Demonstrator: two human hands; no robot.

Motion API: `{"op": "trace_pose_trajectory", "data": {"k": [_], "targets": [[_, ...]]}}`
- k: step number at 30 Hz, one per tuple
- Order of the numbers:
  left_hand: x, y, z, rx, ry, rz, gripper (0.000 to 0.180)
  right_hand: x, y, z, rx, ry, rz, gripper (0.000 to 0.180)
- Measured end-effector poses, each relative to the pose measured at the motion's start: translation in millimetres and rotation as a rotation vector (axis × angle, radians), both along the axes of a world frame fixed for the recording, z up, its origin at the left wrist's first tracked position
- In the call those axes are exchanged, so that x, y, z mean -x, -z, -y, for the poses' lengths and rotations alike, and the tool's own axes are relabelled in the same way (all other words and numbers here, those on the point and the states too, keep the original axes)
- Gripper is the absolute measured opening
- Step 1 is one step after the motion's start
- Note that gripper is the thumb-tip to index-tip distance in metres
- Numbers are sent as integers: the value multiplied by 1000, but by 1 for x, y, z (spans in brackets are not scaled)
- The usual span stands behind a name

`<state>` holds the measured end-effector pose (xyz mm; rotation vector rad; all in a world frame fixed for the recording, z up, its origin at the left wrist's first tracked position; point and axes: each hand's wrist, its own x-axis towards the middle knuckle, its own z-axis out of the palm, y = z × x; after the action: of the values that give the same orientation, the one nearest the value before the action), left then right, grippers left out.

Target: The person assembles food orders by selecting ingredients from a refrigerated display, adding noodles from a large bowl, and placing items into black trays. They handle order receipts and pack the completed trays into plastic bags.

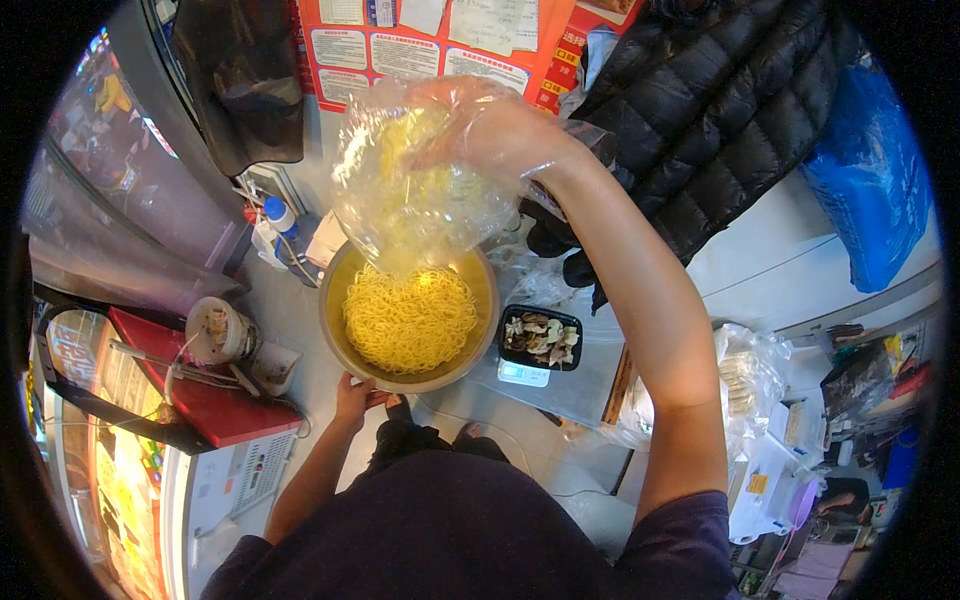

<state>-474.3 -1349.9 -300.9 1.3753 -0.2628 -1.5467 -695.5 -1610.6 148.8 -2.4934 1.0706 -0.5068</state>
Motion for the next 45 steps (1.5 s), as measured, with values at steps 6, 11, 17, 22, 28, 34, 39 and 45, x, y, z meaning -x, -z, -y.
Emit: {"op": "trace_pose_trajectory", "data": {"k": [6,11,17,22,28,34,39,45], "targets": [[-10,13,-2,2,42,10,38,-5,-41,-19,132,12,66,63],[-6,14,-1,-10,40,7,38,14,-84,-16,-189,-37,348,49],[-5,3,-3,-17,29,19,37,61,-110,-22,-329,-170,525,53],[2,12,3,-4,62,20,37,108,-116,-48,-83,24,443,65],[-2,18,-2,-26,44,59,36,162,-113,-74,318,231,163,58],[-5,19,1,-29,70,38,35,235,-121,-86,258,296,248,53],[-2,16,4,-48,89,59,34,267,-116,-98,223,297,170,53],[-3,11,1,-66,76,86,34,263,-39,-91,67,140,86,55]]}}
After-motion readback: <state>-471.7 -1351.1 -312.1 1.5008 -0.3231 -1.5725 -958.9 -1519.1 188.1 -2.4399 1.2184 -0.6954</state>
